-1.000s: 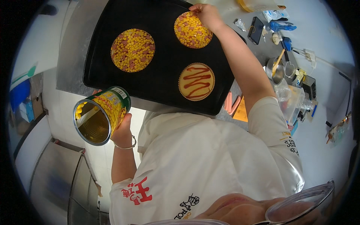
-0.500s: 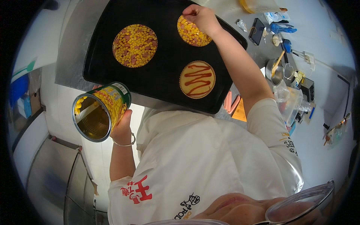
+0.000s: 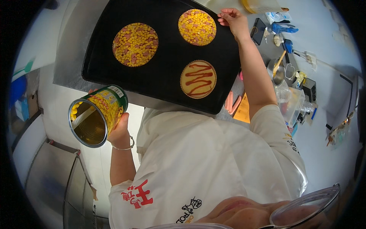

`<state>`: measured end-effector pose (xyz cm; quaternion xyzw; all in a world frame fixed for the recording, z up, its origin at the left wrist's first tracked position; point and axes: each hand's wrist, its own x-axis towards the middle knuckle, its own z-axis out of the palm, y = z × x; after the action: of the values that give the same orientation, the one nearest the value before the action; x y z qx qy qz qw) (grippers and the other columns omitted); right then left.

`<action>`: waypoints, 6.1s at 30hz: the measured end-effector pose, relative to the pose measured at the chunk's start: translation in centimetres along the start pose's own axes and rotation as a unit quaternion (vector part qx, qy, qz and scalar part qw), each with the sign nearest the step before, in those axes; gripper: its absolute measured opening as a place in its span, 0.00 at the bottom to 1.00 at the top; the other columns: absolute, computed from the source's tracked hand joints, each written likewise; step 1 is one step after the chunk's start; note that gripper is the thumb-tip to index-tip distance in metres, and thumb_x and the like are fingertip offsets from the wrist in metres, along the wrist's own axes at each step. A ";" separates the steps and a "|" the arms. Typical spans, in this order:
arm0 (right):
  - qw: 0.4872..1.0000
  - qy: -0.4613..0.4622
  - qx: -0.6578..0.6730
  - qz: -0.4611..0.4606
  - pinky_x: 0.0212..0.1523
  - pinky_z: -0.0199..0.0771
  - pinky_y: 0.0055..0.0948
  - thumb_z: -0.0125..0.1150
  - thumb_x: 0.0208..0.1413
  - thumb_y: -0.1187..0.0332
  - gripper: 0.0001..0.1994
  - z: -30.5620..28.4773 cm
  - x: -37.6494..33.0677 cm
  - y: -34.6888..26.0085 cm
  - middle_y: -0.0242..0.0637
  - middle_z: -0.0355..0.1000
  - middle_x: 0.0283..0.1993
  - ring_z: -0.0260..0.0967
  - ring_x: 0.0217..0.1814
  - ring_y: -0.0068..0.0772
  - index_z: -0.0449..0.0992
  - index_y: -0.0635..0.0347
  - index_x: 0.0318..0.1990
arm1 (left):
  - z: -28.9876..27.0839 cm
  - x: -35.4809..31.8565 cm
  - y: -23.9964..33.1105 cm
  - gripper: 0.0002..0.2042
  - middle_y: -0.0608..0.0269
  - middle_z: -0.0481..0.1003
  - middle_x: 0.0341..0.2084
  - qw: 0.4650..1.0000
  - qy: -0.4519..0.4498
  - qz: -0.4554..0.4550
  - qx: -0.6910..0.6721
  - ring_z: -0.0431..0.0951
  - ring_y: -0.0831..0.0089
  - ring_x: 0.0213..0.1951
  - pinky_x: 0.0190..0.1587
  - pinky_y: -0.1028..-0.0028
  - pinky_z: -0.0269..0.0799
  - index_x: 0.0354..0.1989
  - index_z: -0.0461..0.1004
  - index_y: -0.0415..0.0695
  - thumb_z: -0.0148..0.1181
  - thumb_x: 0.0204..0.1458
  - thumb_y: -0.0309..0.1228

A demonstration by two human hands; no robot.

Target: The person assembles three small pizzas on a baking tray by spreading corn kernels over two bases and arranging sliced ham over a third base with ketchup. The person uses a can of corn and a knife to slice ham on a cutting board.

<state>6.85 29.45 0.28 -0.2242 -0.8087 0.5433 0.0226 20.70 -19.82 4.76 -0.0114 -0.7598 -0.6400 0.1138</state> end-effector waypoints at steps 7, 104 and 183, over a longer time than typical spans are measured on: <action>0.992 -0.015 -0.126 -0.021 0.43 0.78 0.25 0.67 0.60 0.73 0.07 0.3 -1.9 2.6 0.33 0.82 0.40 0.77 0.40 0.24 0.83 0.61 0.45 | 0.2 0.3 0.9 0.53 0.49 0.58 0.70 1.000 -0.029 0.000 0.003 0.61 0.51 0.70 0.71 0.55 0.63 0.74 0.46 0.42 0.79 0.46 0.39; 0.805 -0.116 -0.315 -0.489 0.62 0.74 0.39 0.62 0.63 0.69 0.14 24.6 -3.7 -2.8 0.44 0.79 0.56 0.72 0.63 0.49 0.81 0.56 0.55 | -5.1 -5.1 -4.0 0.35 0.62 0.76 0.52 0.985 0.149 -0.056 -0.066 0.77 0.65 0.52 0.55 0.68 0.76 0.62 0.70 0.41 0.80 0.46 0.37; 0.939 -0.193 -0.040 0.283 0.26 0.67 0.21 0.56 0.65 0.71 0.10 3.9 -55.5 20.8 0.30 0.72 0.26 0.67 0.24 0.19 0.76 0.63 0.50 | -7.6 -40.3 -16.5 0.32 0.50 0.76 0.55 0.913 -0.161 -0.344 0.148 0.81 0.57 0.50 0.52 0.63 0.76 0.57 0.75 0.38 0.62 0.58 0.56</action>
<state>62.66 11.00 -8.35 -0.3354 -0.7213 0.5277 -0.2979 58.49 -25.00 -17.63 0.1642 -0.8108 -0.5094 -0.2368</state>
